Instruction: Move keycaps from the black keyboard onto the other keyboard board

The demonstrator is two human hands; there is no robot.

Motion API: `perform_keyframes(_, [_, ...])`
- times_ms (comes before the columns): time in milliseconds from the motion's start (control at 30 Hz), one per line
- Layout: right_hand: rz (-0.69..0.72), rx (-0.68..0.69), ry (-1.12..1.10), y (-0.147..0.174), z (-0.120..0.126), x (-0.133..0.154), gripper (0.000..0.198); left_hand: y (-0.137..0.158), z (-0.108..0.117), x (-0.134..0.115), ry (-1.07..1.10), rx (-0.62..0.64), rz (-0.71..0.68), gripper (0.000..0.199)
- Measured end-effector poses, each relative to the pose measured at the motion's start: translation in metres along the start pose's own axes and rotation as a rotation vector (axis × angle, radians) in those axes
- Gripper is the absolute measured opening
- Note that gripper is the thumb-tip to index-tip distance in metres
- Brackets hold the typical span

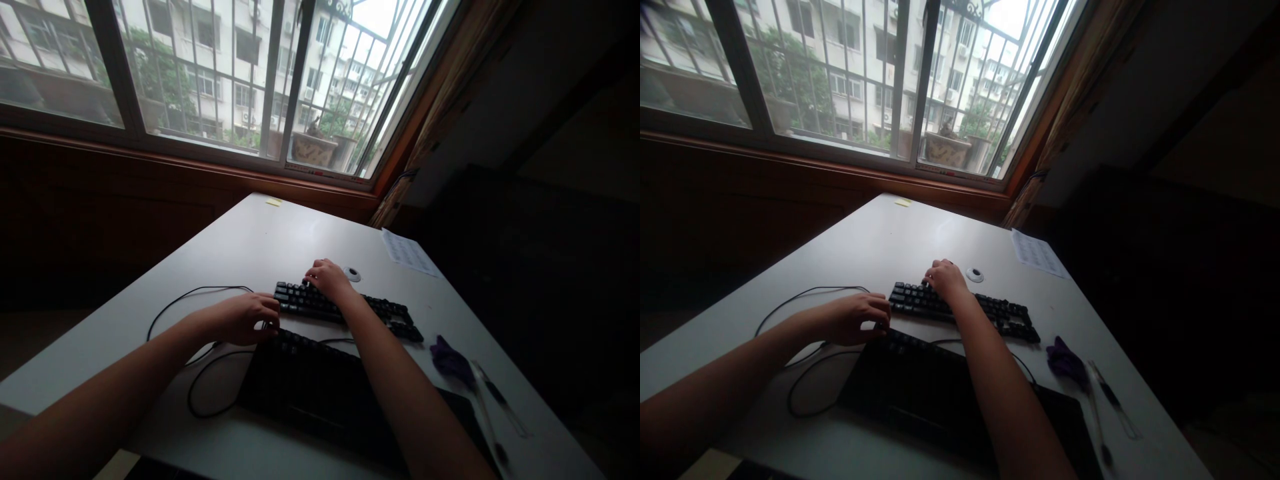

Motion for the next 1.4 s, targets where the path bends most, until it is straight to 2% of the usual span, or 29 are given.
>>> perform_keyframes(800, [-0.061,0.026,-0.036,0.001,-0.005,0.002,0.018,0.0,0.0,0.0,-0.012,-0.002,-0.019,0.005])
perform_keyframes(1033, [-0.082,-0.085,-0.117,0.009,0.019,0.004,0.018,0.0,-0.002,0.002,-0.005,0.013,-0.012,0.005])
perform_keyframes(1200, [-0.015,-0.175,-0.217,0.046,0.05,0.016,0.016,0.003,-0.004,0.005,0.008,0.019,0.002,0.006])
perform_keyframes(1300, [0.034,-0.195,-0.277,0.085,0.064,0.027,0.012,0.005,-0.005,0.009,0.02,0.021,0.014,0.005])
perform_keyframes(1400, [0.091,-0.242,-0.438,0.128,0.078,0.039,0.009,0.007,-0.005,0.014,0.049,0.013,0.032,0.002])
Point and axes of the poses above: each hand's wrist, its own y-axis away from the middle knuckle, its own z-axis out of the back of the hand, x = y × z, the point moved 10 cm from there along -y, towards the middle knuckle, and after that the axes turned 11 degrees about -z, right-handed, at the moved point
